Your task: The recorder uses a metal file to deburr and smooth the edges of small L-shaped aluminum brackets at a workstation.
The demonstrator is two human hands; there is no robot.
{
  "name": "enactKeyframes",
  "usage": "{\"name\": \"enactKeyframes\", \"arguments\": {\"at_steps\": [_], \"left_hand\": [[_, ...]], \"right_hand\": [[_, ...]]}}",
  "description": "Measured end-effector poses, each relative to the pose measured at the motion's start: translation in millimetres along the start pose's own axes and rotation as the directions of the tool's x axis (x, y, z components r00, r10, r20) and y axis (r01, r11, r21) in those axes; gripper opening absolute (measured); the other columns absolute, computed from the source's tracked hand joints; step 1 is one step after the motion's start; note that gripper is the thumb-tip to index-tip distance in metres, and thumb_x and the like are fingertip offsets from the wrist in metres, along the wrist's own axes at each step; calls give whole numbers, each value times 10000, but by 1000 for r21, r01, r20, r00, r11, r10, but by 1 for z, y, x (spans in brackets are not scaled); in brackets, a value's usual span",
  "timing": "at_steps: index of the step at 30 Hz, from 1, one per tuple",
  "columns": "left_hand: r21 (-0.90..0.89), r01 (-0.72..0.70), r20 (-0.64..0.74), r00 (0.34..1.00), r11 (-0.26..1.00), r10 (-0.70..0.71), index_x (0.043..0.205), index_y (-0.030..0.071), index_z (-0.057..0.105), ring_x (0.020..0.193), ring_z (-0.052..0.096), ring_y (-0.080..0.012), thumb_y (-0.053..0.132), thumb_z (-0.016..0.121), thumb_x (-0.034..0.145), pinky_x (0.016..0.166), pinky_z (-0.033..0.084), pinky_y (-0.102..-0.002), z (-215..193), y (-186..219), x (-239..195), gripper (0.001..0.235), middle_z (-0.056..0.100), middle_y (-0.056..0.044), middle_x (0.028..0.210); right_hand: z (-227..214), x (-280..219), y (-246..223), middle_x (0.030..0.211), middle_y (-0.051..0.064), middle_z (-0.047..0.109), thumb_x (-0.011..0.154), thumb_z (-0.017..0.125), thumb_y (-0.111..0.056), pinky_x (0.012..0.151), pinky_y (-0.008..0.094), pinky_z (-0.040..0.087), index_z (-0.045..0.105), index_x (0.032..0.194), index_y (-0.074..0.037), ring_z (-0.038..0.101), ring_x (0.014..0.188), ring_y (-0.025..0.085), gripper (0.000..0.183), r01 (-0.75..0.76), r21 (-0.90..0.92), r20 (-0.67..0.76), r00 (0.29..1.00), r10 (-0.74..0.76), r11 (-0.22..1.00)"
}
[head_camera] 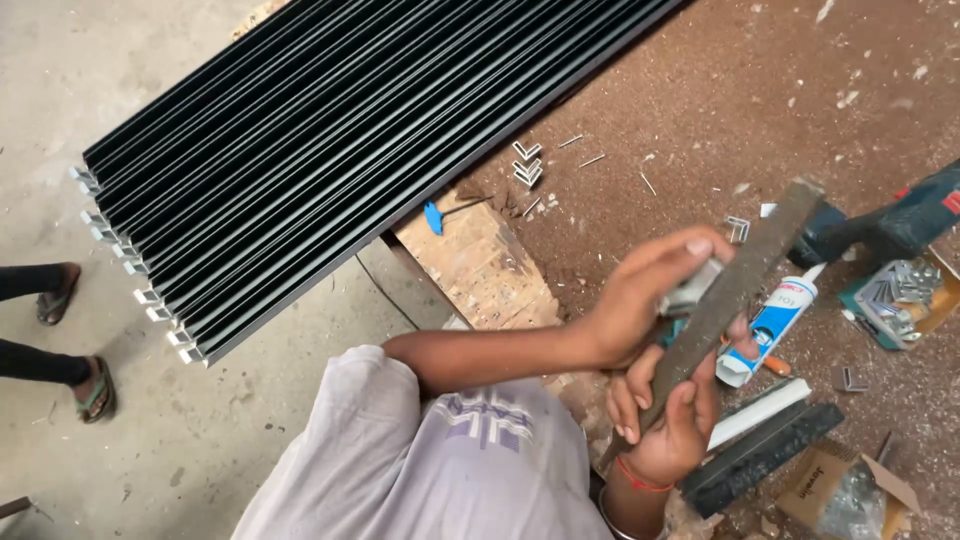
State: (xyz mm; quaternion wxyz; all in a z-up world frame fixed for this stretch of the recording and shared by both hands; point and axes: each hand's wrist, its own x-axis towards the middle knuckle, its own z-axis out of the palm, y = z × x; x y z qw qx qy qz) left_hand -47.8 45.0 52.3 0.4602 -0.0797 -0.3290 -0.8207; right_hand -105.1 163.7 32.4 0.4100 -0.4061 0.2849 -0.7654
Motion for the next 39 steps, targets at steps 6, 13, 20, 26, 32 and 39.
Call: {"name": "enactKeyframes", "arguments": {"at_steps": [6,13,20,26,32,39], "left_hand": [[167,-79,-98,990,983,96,1193,-97,551,868,725,-324,249,314,1235,861,566,-415,-9,12,15,421,684,-214,925],[90,-75,-183,979,993,91,1261,-70,552,876,732,-321,284,314,1183,895,606,-449,-11,21,7,433,680,-194,900],[146,-73,-170,981,987,97,1185,-51,553,846,717,-305,329,341,1178,870,622,-465,-8,21,13,435,661,-191,882],[225,-73,-95,991,972,96,1159,-29,541,787,707,-281,368,372,1168,805,612,-433,-10,13,3,431,653,-165,843],[179,-118,-161,976,977,148,1196,-34,530,799,694,-285,373,402,1156,802,598,-405,-6,35,14,428,631,-147,835],[28,-15,-174,985,1000,19,1186,-23,536,766,696,-287,371,386,1139,773,592,-399,-13,2,-1,424,643,-151,848]], "right_hand": [[-16,-13,35,805,71,555,1101,481,-171,540,279,349,380,1581,80,432,569,145,550,153,-797,79,985,-151,584],[-12,-11,33,954,157,625,1107,511,-123,654,323,454,382,1546,109,515,700,162,513,240,-857,222,971,-93,456],[-8,-18,28,828,125,590,1063,504,-83,627,319,425,400,1537,110,509,662,149,522,101,-873,76,995,-70,477],[-12,-5,32,1049,198,635,1078,494,-77,786,372,513,404,1524,111,620,894,248,492,285,-846,232,958,-172,450],[-18,-22,39,1082,228,680,1043,506,-49,789,359,529,426,1496,141,644,843,247,498,208,-854,189,978,-88,476],[-23,4,24,1231,288,659,1081,509,-56,884,374,533,444,1498,109,676,1006,298,454,332,-853,280,942,-184,402]]}}
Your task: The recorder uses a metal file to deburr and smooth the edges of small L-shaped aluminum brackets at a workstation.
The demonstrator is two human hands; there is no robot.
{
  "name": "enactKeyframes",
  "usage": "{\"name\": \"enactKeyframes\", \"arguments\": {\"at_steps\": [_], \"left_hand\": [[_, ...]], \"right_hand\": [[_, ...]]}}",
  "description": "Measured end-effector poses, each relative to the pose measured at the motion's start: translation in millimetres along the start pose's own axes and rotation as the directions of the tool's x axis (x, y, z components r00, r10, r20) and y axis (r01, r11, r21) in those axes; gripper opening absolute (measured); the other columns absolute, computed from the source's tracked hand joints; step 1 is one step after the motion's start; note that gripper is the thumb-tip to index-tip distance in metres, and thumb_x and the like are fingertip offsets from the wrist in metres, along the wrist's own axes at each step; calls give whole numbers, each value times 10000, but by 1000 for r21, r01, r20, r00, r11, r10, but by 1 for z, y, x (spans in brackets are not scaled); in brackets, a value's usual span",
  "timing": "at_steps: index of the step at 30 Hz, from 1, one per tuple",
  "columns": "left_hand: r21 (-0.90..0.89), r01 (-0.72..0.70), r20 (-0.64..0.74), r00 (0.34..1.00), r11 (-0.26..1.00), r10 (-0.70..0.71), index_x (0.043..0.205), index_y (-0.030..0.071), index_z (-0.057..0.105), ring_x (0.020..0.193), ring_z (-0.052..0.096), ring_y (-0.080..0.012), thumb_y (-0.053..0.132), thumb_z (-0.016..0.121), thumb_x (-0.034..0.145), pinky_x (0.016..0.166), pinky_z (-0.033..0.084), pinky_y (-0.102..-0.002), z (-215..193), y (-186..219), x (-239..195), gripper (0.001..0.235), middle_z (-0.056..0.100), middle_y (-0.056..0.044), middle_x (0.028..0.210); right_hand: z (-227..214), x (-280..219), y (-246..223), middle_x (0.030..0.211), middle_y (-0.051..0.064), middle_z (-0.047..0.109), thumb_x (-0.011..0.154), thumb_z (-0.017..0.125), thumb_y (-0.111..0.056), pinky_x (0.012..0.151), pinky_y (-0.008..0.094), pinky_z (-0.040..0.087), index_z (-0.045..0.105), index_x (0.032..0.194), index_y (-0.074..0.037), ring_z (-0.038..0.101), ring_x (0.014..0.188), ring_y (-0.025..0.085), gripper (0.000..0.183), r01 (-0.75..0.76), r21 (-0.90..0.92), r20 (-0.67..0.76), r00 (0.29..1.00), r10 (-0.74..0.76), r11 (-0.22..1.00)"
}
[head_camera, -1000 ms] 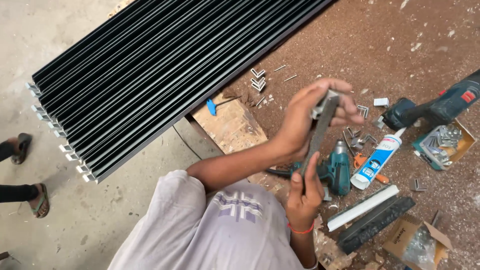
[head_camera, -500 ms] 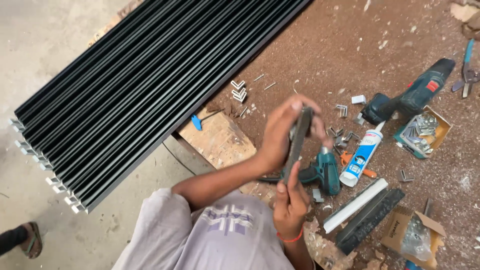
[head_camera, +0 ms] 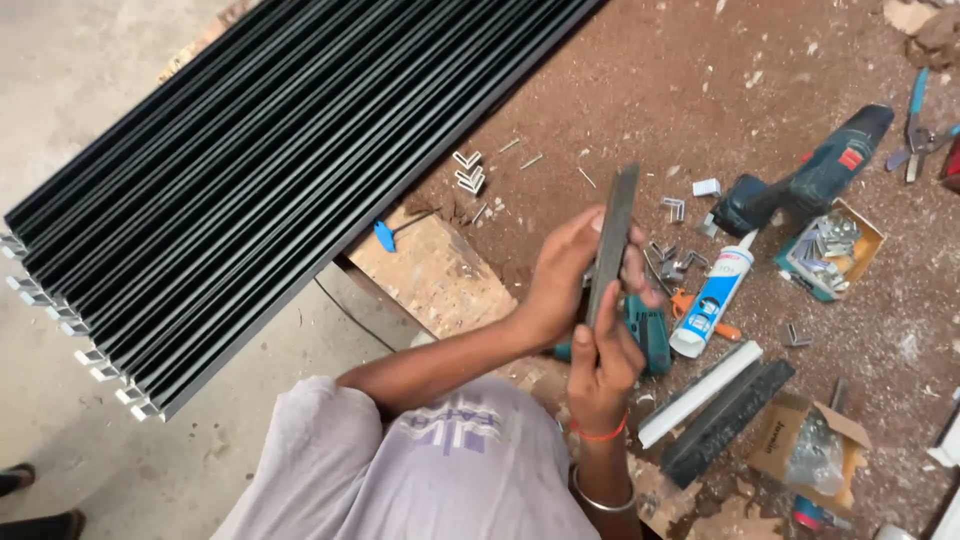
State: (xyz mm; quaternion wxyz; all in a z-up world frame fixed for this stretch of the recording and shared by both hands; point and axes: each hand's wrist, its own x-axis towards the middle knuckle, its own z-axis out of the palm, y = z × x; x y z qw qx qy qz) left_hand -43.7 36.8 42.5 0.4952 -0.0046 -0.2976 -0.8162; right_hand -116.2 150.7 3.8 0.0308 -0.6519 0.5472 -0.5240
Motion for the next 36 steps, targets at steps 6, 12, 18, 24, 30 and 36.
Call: {"name": "enactKeyframes", "arguments": {"at_steps": [6,12,18,24,30,36], "left_hand": [[-32,-22,-8,1000,999,22,1139,-56,531,690,627,-247,269,385,1160,707,582,-410,-10,13,23,357,602,-136,772],[-20,0,6,1000,1000,0,1151,-31,536,655,639,-259,273,382,1136,689,587,-414,8,34,15,341,595,-130,769],[171,-214,77,976,962,204,1164,-49,561,765,721,-294,275,375,1173,735,614,-422,-7,31,21,374,667,-180,871],[177,-107,70,993,978,96,1243,-71,558,946,743,-319,254,409,1155,866,622,-411,8,13,5,368,697,-255,1112],[130,-282,32,959,951,280,1234,-110,553,897,737,-333,258,403,1227,847,613,-404,-6,4,27,398,697,-278,991],[51,-103,49,994,993,100,1282,-82,532,939,732,-321,262,399,1187,890,622,-423,4,-16,-3,381,687,-256,994]], "right_hand": [[12,-17,14,1166,285,676,1050,539,-53,846,359,539,461,1463,125,682,932,281,456,25,89,71,997,-31,996],[0,-12,2,1281,334,637,1076,540,-60,933,401,548,482,1477,88,687,1114,369,431,93,-37,47,995,-91,995],[18,-22,-1,862,90,593,1093,509,-94,631,299,439,444,1527,93,519,708,146,477,-66,189,40,997,60,980],[23,-20,-5,647,-23,486,1101,450,-158,504,254,313,385,1569,68,418,531,52,524,-175,258,-67,978,198,950],[29,-25,6,676,11,502,1105,461,-175,502,262,342,383,1554,85,428,545,70,525,-148,251,4,988,152,957],[27,-15,9,711,9,537,1117,440,-217,504,261,342,359,1577,81,447,552,72,554,-185,193,-211,951,224,964]]}}
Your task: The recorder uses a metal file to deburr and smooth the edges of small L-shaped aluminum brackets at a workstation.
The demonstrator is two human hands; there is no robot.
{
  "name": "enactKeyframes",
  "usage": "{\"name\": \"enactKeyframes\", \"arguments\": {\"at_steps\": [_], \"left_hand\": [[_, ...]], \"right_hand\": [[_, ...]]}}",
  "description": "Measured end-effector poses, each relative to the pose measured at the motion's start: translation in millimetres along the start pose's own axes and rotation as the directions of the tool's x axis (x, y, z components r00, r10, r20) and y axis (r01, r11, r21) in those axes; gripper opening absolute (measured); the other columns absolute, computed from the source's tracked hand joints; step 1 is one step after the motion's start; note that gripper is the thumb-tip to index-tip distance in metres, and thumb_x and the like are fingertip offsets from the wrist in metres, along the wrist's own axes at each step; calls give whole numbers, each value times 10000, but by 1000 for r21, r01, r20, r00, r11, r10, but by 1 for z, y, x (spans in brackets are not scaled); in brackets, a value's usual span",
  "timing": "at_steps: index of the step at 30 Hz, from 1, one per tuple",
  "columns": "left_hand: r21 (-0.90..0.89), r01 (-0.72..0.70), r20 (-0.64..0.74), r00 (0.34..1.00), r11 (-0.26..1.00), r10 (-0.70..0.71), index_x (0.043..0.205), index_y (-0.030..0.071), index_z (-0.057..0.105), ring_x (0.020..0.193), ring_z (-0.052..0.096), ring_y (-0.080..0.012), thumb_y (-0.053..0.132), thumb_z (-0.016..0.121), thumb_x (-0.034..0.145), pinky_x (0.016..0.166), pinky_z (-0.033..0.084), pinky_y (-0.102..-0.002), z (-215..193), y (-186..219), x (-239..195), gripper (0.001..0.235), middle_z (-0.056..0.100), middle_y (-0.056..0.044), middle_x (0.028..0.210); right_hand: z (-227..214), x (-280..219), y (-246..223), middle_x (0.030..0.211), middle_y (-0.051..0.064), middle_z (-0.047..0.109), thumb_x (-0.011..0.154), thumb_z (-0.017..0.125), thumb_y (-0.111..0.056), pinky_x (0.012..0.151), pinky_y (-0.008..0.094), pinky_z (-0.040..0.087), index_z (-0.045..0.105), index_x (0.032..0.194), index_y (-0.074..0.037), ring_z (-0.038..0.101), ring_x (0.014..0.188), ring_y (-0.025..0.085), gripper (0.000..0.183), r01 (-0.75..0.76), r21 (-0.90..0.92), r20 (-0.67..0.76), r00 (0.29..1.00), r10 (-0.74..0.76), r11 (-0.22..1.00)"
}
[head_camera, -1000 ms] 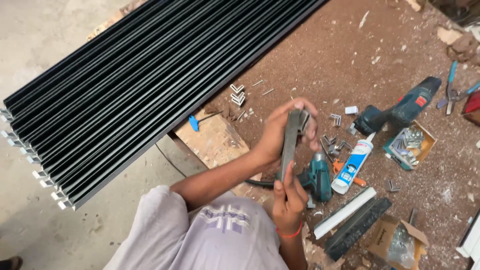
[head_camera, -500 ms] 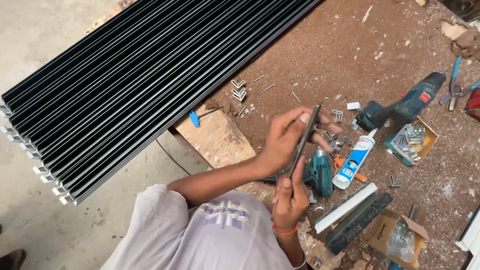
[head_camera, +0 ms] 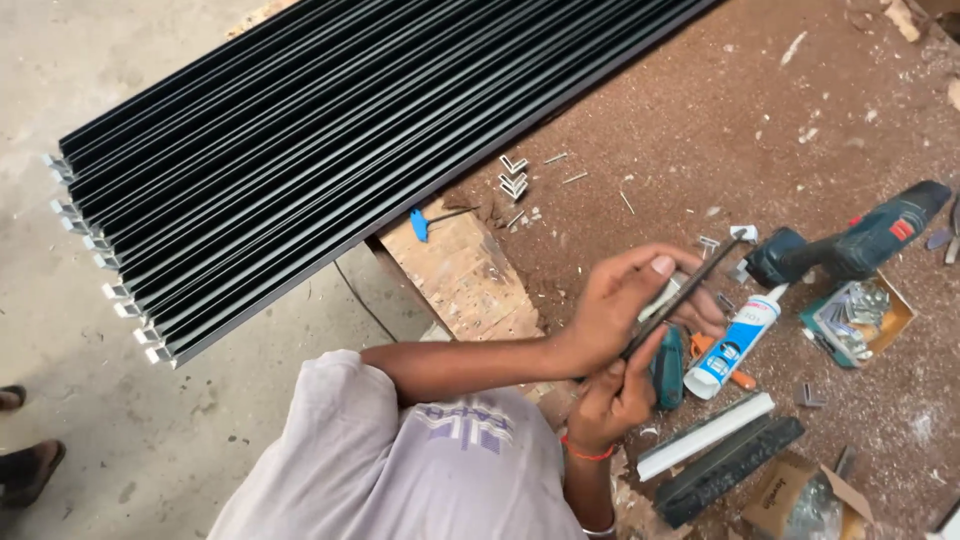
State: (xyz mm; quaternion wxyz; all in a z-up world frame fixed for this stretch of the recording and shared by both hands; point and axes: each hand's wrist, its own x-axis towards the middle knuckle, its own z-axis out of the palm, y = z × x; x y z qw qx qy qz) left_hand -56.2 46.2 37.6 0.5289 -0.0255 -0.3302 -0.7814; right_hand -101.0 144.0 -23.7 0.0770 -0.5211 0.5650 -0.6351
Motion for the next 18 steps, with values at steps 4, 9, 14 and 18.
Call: {"name": "enactKeyframes", "arguments": {"at_steps": [4,9,14,18], "left_hand": [[-12,39,-20,999,999,-39,1286,-85,524,954,738,-335,267,400,1174,883,618,-423,-2,16,3,391,690,-262,1005],[17,65,-124,990,998,-62,1228,-85,524,892,746,-335,279,377,1158,842,633,-427,-1,20,7,399,702,-260,986],[45,67,-15,998,997,-66,1236,-49,513,850,726,-305,316,375,1178,820,618,-407,7,-5,-12,395,680,-229,948],[84,-43,-19,999,996,45,1176,-57,528,727,688,-265,360,397,1204,744,609,-386,12,17,8,438,649,-184,828]], "right_hand": [[-8,-14,-5,649,10,469,1099,459,-185,511,261,321,369,1573,83,423,542,73,552,-29,-77,33,999,32,997],[-5,-9,-4,1284,322,642,1197,453,-112,878,404,532,387,1575,62,692,1059,309,421,260,-183,172,958,-229,948],[-8,5,3,1152,221,698,1126,445,-73,797,391,522,423,1533,79,664,898,228,435,175,-143,31,985,-172,974],[-16,-13,11,702,60,589,1036,453,-64,567,302,415,427,1551,80,530,578,119,535,-83,-46,40,996,84,996]]}}
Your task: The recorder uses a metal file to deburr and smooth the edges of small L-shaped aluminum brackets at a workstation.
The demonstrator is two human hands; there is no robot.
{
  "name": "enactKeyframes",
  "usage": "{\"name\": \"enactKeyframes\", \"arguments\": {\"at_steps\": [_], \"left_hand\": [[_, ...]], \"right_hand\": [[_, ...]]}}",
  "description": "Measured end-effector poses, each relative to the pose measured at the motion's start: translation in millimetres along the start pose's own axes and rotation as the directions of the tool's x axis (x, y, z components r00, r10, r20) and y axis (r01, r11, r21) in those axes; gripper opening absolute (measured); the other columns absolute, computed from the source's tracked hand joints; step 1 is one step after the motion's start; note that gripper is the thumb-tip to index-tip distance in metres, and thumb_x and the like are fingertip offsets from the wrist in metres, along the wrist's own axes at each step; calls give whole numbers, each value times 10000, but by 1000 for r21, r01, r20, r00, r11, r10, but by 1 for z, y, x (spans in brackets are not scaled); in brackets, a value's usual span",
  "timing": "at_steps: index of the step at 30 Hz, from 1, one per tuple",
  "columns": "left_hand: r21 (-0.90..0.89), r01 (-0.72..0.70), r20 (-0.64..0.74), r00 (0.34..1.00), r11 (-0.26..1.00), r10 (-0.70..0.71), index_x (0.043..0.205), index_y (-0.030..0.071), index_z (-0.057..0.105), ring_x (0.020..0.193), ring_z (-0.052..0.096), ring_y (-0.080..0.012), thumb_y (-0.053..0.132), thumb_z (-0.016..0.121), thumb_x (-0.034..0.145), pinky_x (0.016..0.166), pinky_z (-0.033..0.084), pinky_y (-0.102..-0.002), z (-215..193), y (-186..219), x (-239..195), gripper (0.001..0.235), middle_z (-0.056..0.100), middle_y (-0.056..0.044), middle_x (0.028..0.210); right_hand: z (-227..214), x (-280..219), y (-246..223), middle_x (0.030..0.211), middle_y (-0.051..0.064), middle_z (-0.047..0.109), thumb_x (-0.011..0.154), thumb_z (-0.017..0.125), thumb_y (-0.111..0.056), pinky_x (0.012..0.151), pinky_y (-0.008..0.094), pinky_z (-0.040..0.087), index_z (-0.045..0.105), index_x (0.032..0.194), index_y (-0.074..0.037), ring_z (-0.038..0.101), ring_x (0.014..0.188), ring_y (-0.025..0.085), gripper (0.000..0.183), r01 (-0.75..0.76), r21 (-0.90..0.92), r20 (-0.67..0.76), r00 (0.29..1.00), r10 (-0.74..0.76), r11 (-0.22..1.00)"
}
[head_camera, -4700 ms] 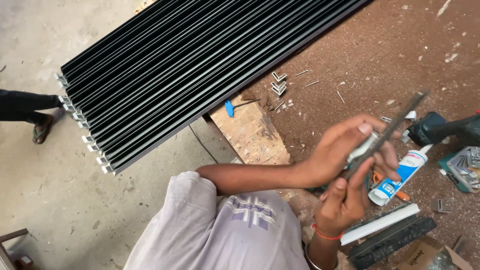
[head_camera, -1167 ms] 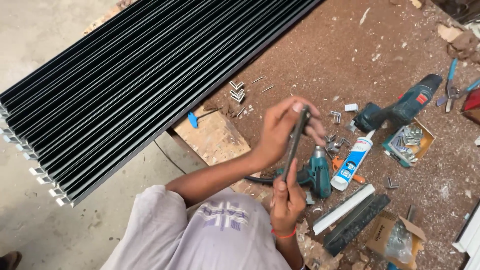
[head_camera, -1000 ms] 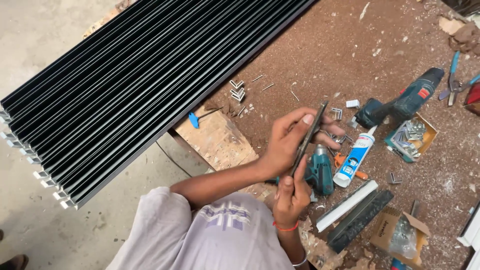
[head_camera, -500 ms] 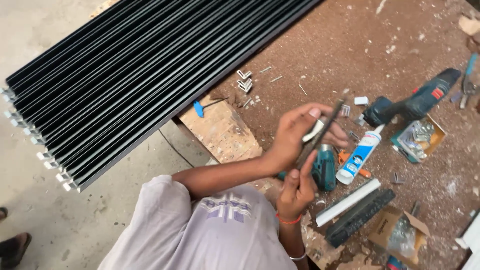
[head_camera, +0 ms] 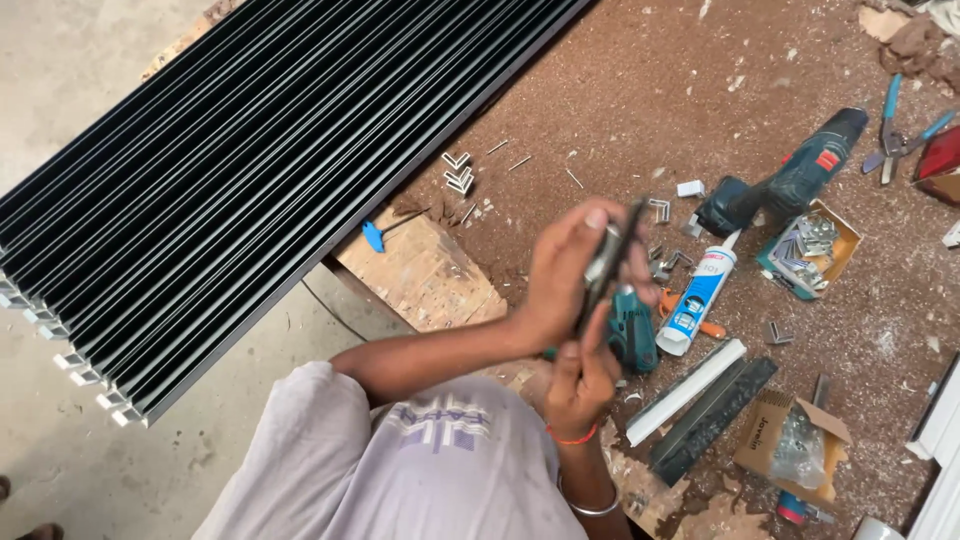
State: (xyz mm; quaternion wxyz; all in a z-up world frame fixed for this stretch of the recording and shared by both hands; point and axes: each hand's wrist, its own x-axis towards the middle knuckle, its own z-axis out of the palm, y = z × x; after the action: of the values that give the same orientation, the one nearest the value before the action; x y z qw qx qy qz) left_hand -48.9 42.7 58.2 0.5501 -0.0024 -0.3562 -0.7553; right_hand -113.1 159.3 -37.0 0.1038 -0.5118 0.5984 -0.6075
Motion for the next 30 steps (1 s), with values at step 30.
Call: {"name": "enactKeyframes", "arguments": {"at_steps": [30], "left_hand": [[138,114,-12,994,984,-113,1365,-55,480,838,735,-297,395,388,1154,806,630,-405,4,30,-35,506,685,-203,1008]], "right_hand": [[11,14,-41,1051,200,690,1055,517,-68,705,317,521,503,1455,95,634,798,179,432,248,82,59,966,-253,965]]}}
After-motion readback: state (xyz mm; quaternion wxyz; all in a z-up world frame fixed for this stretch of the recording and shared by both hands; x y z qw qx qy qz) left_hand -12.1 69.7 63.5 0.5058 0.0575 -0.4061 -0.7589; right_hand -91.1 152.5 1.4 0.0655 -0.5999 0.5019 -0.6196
